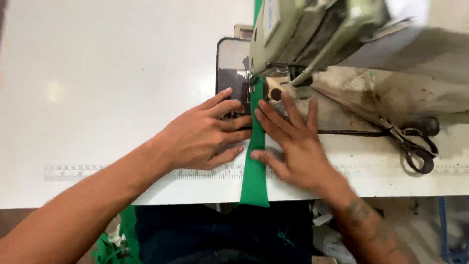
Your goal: Sewing green fabric strips using an industrial sewing machine in a factory setting.
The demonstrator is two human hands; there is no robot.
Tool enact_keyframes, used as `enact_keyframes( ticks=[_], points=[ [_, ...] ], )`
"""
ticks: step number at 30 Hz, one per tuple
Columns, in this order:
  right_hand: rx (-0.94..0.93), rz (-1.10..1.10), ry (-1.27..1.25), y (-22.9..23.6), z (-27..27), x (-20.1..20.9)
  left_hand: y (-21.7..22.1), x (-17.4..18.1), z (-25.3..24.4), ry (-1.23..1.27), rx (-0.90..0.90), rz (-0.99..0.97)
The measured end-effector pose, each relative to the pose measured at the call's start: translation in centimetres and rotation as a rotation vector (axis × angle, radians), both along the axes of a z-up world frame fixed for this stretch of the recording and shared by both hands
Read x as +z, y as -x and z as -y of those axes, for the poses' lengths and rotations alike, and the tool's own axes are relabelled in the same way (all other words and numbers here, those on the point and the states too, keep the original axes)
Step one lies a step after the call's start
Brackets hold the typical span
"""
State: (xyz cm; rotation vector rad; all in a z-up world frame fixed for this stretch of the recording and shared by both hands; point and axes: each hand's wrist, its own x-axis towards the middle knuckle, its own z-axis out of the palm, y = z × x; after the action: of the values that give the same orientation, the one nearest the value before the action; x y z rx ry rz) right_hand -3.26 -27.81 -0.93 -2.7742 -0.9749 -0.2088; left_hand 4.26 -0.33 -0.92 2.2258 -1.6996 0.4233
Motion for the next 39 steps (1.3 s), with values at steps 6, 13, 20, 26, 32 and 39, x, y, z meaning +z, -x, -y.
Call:
enact_keyframes(
  ticks=[6, 13, 20, 26, 32, 39],
  points=[
    [-0.517, -0.047, -0.295, 11.6, -6.5, -2.1, 0.5, 0.2, 0.7, 0.013, 0.055, -0.001],
    [-0.394, 0.210, -0.117, 11.9, -6.4, -1.3, 7.9, 0.6, 4.3, 0.154, 0.406, -0.049],
    [-0.746, -0.540, -1.073, 12.2, -3.2, 0.5, 21.1, 0.2, 5.1, 0.806, 0.814, -0.944],
    [-0.779, -0.545, -0.921, 13.9, -4.5, 0.3, 21.4, -2.5, 6.3, 0.765, 0.852, -0.646],
    [-0.828, -0.546, -0.731, 14.5, -5.0, 2.1, 21.9, -1.9, 7.1, 0.893, 0.847, -0.770],
    [-0.541, -0.351, -0.524, 15.0, -3.7, 0.9, 22.6, -3.1, 7.9, 0.913, 0.766, -0.641]
  ],
)
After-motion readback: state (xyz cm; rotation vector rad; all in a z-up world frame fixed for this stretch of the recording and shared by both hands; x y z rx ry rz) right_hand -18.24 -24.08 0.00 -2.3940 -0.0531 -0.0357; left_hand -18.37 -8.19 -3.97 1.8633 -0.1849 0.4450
